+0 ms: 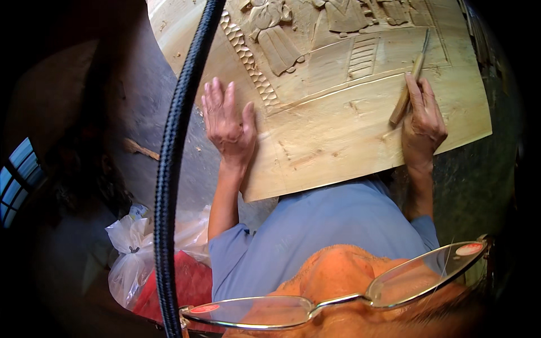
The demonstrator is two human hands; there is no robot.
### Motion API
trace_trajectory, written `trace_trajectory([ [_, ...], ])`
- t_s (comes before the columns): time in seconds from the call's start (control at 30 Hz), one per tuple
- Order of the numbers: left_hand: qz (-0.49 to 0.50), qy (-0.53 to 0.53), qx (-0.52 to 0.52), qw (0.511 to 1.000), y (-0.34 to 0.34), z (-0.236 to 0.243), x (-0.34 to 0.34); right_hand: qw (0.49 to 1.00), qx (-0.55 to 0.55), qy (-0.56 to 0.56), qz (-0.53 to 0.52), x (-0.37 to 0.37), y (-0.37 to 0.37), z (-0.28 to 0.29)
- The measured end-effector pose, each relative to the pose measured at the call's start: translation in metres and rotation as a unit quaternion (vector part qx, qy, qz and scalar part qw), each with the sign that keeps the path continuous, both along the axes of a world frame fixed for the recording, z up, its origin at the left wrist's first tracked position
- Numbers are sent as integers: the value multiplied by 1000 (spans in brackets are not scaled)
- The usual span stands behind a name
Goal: The person is carving a relief design into a wooden board using a chisel and a mallet, striking the chisel to remove small pieces of wood.
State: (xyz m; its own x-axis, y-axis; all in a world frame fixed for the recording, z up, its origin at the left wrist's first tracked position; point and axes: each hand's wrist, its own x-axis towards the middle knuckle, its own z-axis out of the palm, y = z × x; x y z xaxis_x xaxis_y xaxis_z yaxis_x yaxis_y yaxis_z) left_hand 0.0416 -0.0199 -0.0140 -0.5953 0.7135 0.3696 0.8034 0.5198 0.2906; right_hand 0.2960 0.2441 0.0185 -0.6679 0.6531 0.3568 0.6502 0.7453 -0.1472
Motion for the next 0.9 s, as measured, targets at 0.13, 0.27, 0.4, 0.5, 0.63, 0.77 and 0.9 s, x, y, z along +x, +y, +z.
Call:
trace_trajectory([
  [0.13, -37, 43, 54, 997, 35, 11, -16, 1000, 6, 14, -5, 6, -1, 13],
  [0.27, -64, 51, 78, 994, 52, 21, -31, 999, -7, 32, -6, 9, 0, 16],
  [0.4, -100, 58, 87, 989, 64, 20, -33, 999, 2, 35, 0, 16, 2, 16],
  [0.5, -118, 89, 77, 986, 66, 21, -35, 999, 9, 32, 10, 18, 0, 22],
  [0.63, -116, 175, 35, 977, 74, 23, -38, 999, 28, 22, 23, 12, -5, 39],
  [0.77, -76, 61, 206, 974, 75, 12, -31, 996, 42, 29, 71, 21, 9, 19],
  [0.9, -137, -23, 224, 965, 35, 18, 7, 989, -22, 98, 104, 11, -1, 31],
])
